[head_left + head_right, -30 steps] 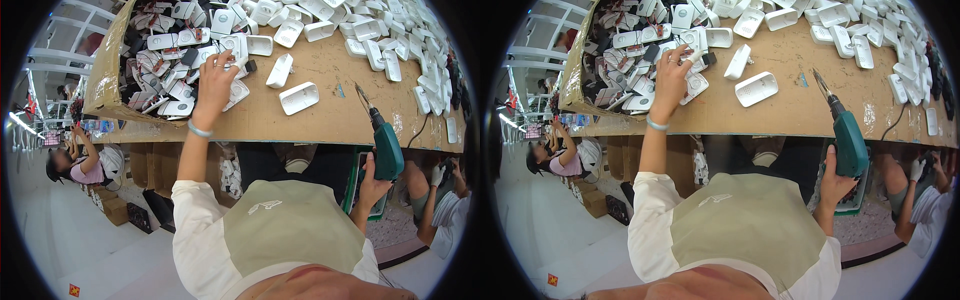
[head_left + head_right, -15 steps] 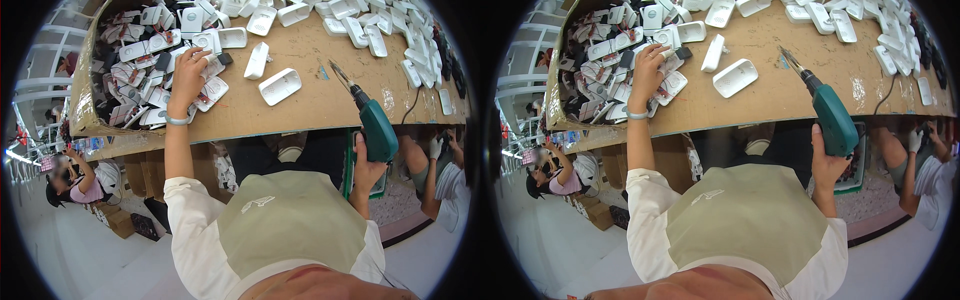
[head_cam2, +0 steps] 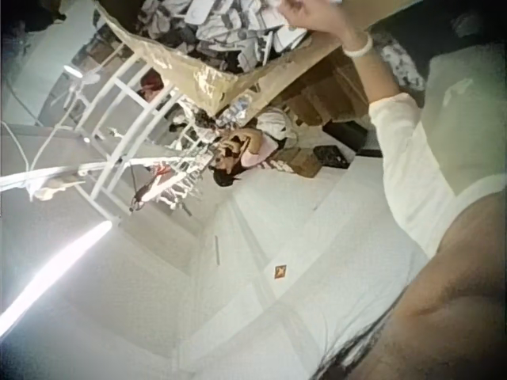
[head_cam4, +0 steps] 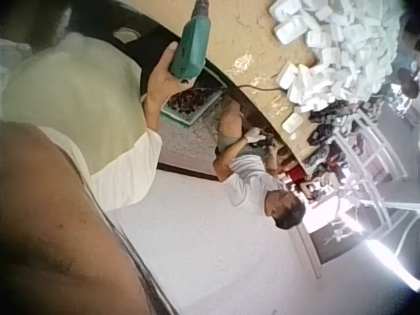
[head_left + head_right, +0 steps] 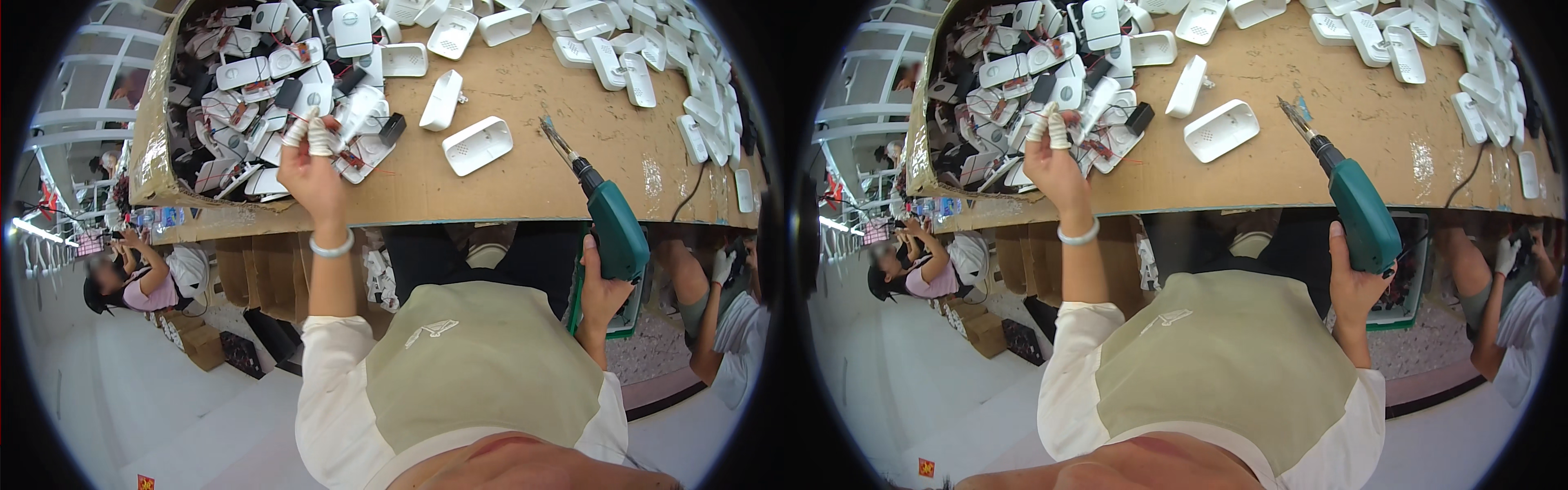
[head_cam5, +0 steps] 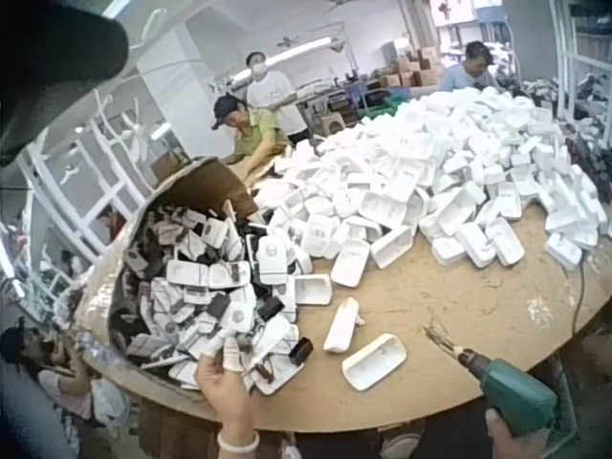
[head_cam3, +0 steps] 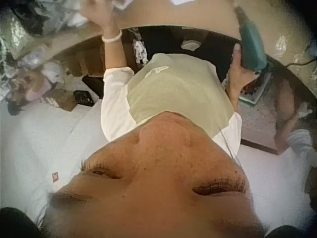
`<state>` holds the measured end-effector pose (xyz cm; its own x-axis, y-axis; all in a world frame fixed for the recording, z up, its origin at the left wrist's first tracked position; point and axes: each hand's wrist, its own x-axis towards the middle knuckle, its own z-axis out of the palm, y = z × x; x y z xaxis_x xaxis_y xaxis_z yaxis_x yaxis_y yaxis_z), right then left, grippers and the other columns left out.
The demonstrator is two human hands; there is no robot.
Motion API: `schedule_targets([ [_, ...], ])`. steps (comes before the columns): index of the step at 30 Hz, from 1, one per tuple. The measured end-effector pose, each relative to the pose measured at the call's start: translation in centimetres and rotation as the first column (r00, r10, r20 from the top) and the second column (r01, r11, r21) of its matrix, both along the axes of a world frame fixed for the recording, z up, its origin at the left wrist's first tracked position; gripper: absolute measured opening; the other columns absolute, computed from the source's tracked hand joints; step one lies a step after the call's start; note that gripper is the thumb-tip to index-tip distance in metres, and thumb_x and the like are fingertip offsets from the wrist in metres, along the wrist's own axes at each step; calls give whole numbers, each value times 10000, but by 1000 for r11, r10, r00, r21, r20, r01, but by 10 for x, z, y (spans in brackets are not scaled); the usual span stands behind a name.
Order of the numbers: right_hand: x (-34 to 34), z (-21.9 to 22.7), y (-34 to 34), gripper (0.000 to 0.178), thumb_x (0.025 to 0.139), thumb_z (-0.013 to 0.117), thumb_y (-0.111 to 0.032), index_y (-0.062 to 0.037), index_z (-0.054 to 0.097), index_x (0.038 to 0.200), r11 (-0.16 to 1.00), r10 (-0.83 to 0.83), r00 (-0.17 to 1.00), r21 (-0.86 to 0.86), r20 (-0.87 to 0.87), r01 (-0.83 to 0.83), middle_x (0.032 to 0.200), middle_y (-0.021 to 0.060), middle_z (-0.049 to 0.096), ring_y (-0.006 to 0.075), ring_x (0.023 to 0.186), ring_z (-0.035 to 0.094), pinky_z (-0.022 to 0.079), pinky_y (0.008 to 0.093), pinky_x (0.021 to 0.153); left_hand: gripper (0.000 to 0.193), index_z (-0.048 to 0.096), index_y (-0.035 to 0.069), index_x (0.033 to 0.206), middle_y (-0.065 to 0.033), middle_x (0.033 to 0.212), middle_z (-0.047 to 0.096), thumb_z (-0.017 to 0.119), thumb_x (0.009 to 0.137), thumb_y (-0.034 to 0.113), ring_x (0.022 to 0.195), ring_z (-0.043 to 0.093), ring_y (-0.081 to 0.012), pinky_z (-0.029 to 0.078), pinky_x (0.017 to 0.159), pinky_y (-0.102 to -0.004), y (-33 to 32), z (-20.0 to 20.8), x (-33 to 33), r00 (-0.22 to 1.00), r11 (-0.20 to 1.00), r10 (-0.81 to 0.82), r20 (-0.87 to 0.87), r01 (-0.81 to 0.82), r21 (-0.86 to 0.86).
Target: Soldering electronic components and wires into small white plastic cases at a factory workbench.
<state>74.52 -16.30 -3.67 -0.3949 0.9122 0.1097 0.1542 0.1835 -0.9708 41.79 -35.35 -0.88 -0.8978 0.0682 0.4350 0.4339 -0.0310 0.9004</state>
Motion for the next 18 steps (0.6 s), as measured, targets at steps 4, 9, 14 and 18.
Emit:
schedule_targets([
  [4,-4,1,-3,227,848,795,-34,29,681,1034,997,32,998,-75,-50,-35,945,39,701,105,840,633,498,244,788,220,731,33,1165,-41,969,669,679,952,37,846,616,-123,508,727,-268,14,-17,37,988,975,-16,-156,-19,-221],
  [9,-2,6,-1,237,829,762,27,35,645,1036,989,144,989,-36,-14,-145,1023,64,625,130,890,588,474,249,795,297,777,79,1062,-68,906,622,746,773,15,806,595,-226,430,785,-367,18,-25,85,852,692,-296,-431,-119,-712],
  [14,-7,5,6,211,815,753,25,35,660,1004,968,245,969,51,30,-247,975,102,643,186,855,627,490,275,774,354,728,68,1045,-63,953,629,691,698,9,874,601,-243,370,874,-420,47,-28,114,824,504,-424,-376,-130,-854],
  [18,-17,-5,9,199,810,757,8,21,671,989,950,285,958,129,23,-286,954,129,653,233,814,643,507,305,737,184,656,59,818,-81,893,585,704,648,8,894,589,-241,359,876,-440,70,-29,115,848,475,-382,-368,-162,-865],
])
